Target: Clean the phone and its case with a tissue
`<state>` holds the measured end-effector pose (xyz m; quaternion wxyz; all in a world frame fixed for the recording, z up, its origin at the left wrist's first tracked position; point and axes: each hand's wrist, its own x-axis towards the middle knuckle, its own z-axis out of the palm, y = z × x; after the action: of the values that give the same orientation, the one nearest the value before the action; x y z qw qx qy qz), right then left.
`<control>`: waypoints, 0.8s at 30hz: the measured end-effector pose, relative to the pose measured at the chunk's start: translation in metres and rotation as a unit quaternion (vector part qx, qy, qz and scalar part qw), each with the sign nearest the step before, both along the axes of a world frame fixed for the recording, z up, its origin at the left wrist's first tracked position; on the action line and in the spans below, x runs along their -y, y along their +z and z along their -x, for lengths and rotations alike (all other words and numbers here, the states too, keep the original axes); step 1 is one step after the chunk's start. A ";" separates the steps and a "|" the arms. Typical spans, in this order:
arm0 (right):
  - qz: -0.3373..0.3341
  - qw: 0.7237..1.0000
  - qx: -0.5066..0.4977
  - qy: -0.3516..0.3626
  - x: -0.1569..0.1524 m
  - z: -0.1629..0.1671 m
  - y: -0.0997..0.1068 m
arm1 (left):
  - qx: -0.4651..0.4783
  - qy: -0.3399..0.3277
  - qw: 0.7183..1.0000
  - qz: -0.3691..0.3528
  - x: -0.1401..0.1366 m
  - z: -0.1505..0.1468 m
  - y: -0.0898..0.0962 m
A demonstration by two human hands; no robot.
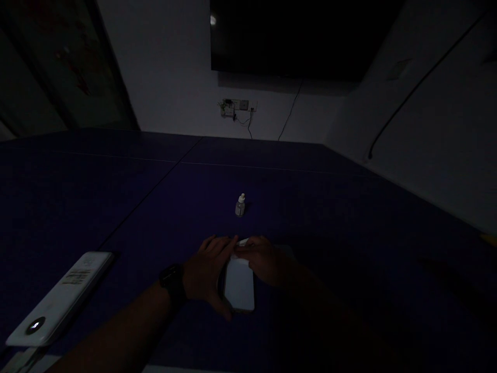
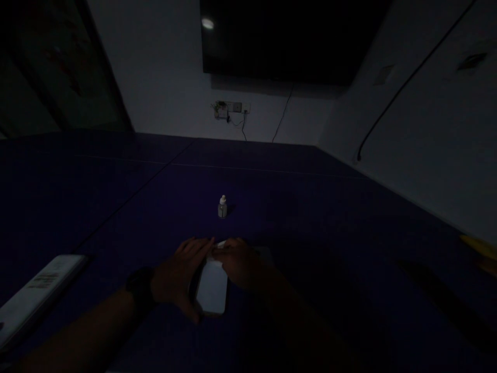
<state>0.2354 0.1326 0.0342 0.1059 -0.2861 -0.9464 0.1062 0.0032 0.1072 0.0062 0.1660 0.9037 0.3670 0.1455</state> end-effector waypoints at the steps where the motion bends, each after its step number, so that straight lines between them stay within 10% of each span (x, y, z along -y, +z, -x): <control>1: -0.001 1.000 0.000 -0.010 0.000 0.000 0.000 | 0.000 -0.003 1.000 -0.001 0.000 0.000 0.000; 24: -0.025 1.000 -0.002 -0.004 0.000 0.001 -0.008 | -0.003 -0.003 1.000 -0.012 0.000 -0.001 -0.002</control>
<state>0.2349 0.1327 0.0260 0.1152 -0.2865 -0.9476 0.0821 0.0040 0.1074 0.0043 0.1541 0.9070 0.3634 0.1466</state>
